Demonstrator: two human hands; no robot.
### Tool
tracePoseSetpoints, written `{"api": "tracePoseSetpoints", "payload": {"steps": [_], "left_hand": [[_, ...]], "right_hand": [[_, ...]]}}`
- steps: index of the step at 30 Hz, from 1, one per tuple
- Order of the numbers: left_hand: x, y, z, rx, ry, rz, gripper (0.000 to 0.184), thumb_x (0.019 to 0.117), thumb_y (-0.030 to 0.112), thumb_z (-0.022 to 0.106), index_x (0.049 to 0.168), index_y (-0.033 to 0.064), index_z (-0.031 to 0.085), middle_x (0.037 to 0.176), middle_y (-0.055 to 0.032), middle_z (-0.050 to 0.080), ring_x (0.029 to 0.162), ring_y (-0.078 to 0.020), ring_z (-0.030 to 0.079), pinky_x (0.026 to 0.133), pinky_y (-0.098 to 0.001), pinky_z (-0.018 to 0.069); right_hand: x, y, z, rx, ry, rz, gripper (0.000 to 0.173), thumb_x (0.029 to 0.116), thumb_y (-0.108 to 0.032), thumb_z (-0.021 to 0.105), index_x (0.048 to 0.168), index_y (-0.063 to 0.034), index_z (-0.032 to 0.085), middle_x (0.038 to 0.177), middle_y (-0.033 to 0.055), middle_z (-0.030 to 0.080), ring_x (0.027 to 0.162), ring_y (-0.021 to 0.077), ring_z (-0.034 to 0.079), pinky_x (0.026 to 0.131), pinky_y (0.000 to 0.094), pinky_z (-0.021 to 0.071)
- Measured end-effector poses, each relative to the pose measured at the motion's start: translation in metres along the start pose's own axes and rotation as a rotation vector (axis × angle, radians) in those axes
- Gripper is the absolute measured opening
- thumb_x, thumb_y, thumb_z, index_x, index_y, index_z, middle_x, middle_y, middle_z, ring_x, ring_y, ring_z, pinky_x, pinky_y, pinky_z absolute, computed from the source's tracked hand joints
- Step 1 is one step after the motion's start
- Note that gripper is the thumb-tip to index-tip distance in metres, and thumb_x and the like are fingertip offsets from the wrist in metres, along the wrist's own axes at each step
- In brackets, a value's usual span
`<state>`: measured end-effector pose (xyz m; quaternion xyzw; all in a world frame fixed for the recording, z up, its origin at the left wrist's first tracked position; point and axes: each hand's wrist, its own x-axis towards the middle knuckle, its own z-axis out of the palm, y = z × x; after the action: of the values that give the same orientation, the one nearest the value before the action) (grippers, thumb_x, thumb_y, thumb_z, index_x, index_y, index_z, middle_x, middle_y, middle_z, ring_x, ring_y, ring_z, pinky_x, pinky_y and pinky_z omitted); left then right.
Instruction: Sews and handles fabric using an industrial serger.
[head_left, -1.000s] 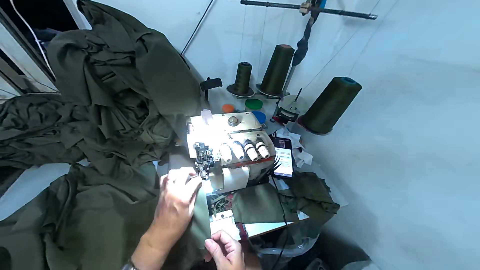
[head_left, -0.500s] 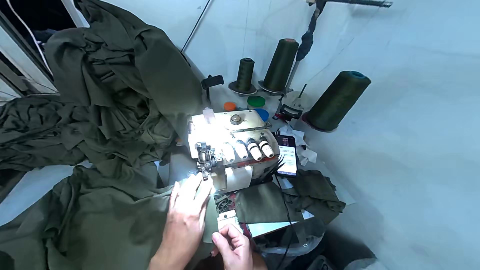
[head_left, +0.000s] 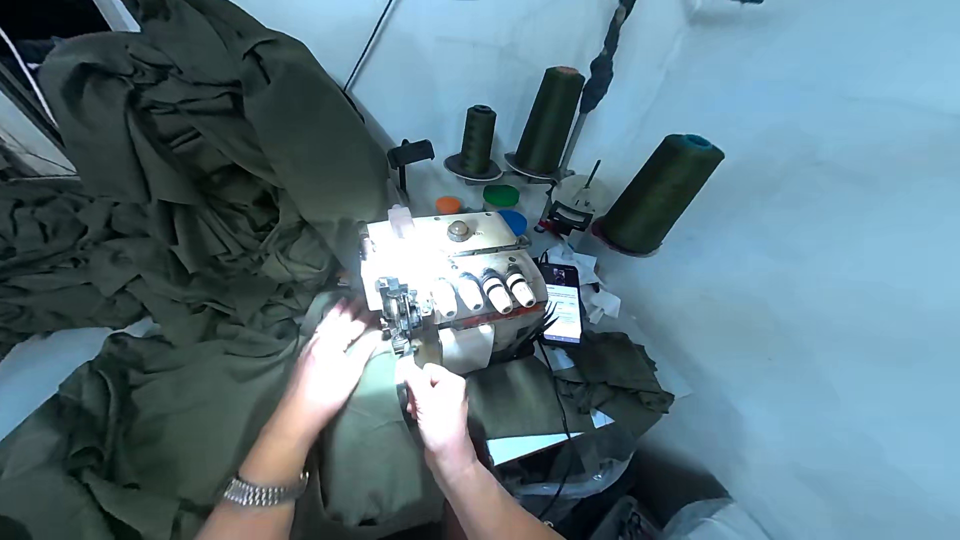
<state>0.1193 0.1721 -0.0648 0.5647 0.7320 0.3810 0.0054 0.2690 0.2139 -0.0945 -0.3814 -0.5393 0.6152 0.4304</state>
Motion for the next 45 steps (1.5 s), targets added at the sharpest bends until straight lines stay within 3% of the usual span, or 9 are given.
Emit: {"api": "tracePoseSetpoints", "payload": {"steps": [7, 10, 14, 19, 24, 28, 33, 37, 45], "left_hand": [[0.019, -0.016, -0.004, 0.004, 0.084, -0.139, 0.038, 0.1071, 0.017, 0.052, 0.138, -0.0038, 0.059, 0.153, -0.0199, 0.05, 0.146, -0.0369, 0.043, 0.119, -0.057, 0.0311], [-0.014, -0.027, -0.023, 0.127, 0.126, -0.212, 0.051, 0.1086, 0.03, 0.049, 0.15, -0.0007, 0.048, 0.151, -0.0248, 0.05, 0.141, -0.0467, 0.045, 0.113, -0.0718, 0.0292], [-0.101, -0.07, -0.066, 0.336, 0.193, -0.415, 0.067, 0.1017, 0.048, 0.055, 0.148, 0.0002, 0.05, 0.151, -0.0329, 0.045, 0.141, -0.0648, 0.029, 0.1, -0.091, 0.0091], [-0.158, -0.141, -0.095, 0.398, 0.099, -0.59, 0.069, 0.1019, 0.039, 0.059, 0.149, -0.0098, 0.044, 0.156, -0.0374, 0.033, 0.146, -0.0593, 0.026, 0.119, -0.0689, 0.0182], [-0.133, -0.127, -0.113, 0.285, 0.117, -0.708, 0.062, 0.1034, 0.027, 0.06, 0.15, -0.0102, 0.041, 0.159, -0.0355, 0.029, 0.151, -0.0498, 0.023, 0.125, -0.056, 0.0161], [-0.143, -0.072, -0.097, 0.268, 0.193, -0.237, 0.042, 0.1053, 0.019, 0.051, 0.125, -0.018, 0.059, 0.133, -0.0414, 0.055, 0.13, -0.0571, 0.049, 0.114, -0.0616, 0.035], [-0.175, -0.028, -0.031, 0.24, -0.173, 0.343, 0.034, 0.0956, 0.041, 0.068, 0.117, 0.0152, 0.071, 0.121, -0.0226, 0.063, 0.117, -0.0475, 0.057, 0.1, -0.0655, 0.0407], [-0.187, -0.036, -0.001, 0.408, -0.118, 0.47, 0.022, 0.0935, 0.01, 0.06, 0.105, 0.0228, 0.074, 0.113, -0.0172, 0.065, 0.11, -0.0411, 0.059, 0.101, -0.06, 0.0383], [-0.194, -0.052, -0.003, 0.504, -0.112, 0.514, 0.027, 0.1064, 0.031, 0.044, 0.114, 0.0166, 0.066, 0.112, -0.0167, 0.062, 0.105, -0.035, 0.062, 0.105, -0.0581, 0.0364]], "right_hand": [[-0.029, 0.04, -0.007, -0.223, 0.048, -0.355, 0.021, 0.095, -0.022, 0.068, 0.086, -0.0031, 0.068, 0.085, 0.005, 0.066, 0.081, 0.0096, 0.065, 0.077, 0.027, 0.0551], [-0.046, 0.054, -0.013, -0.243, -0.08, -0.403, 0.025, 0.094, -0.021, 0.07, 0.1, 0.0029, 0.07, 0.098, 0.0121, 0.07, 0.094, 0.0138, 0.068, 0.087, 0.028, 0.0562], [-0.05, 0.065, -0.012, -0.311, -0.112, -0.444, 0.032, 0.0947, -0.029, 0.07, 0.105, 0.0017, 0.071, 0.098, 0.011, 0.074, 0.089, 0.0145, 0.072, 0.08, 0.0322, 0.0598], [-0.05, 0.068, -0.004, -0.348, -0.121, -0.445, 0.032, 0.0952, -0.032, 0.069, 0.102, -0.0011, 0.073, 0.093, 0.0084, 0.074, 0.086, 0.0152, 0.072, 0.077, 0.0353, 0.0596], [-0.064, 0.055, -0.008, -0.247, -0.213, -0.398, 0.018, 0.0942, -0.013, 0.069, 0.103, 0.0033, 0.07, 0.091, 0.0112, 0.073, 0.085, 0.0136, 0.071, 0.079, 0.0304, 0.059], [-0.081, 0.052, -0.028, -0.208, -0.238, -0.388, 0.016, 0.092, -0.006, 0.068, 0.102, 0.0057, 0.069, 0.09, 0.012, 0.072, 0.082, 0.0103, 0.07, 0.078, 0.0246, 0.0582], [-0.092, 0.058, -0.049, -0.2, -0.277, -0.291, 0.012, 0.0934, -0.003, 0.065, 0.102, 0.0048, 0.069, 0.088, 0.0096, 0.072, 0.079, 0.0067, 0.069, 0.075, 0.0221, 0.0578], [-0.095, 0.057, -0.051, -0.18, -0.285, -0.271, 0.012, 0.0941, -0.003, 0.063, 0.101, 0.0043, 0.069, 0.09, 0.0088, 0.072, 0.081, 0.0058, 0.069, 0.077, 0.0212, 0.0573], [-0.094, 0.058, -0.054, -0.112, -0.255, -0.211, 0.013, 0.0946, -0.004, 0.064, 0.102, 0.0044, 0.069, 0.09, 0.0087, 0.073, 0.083, 0.0063, 0.07, 0.079, 0.022, 0.0577]]}}
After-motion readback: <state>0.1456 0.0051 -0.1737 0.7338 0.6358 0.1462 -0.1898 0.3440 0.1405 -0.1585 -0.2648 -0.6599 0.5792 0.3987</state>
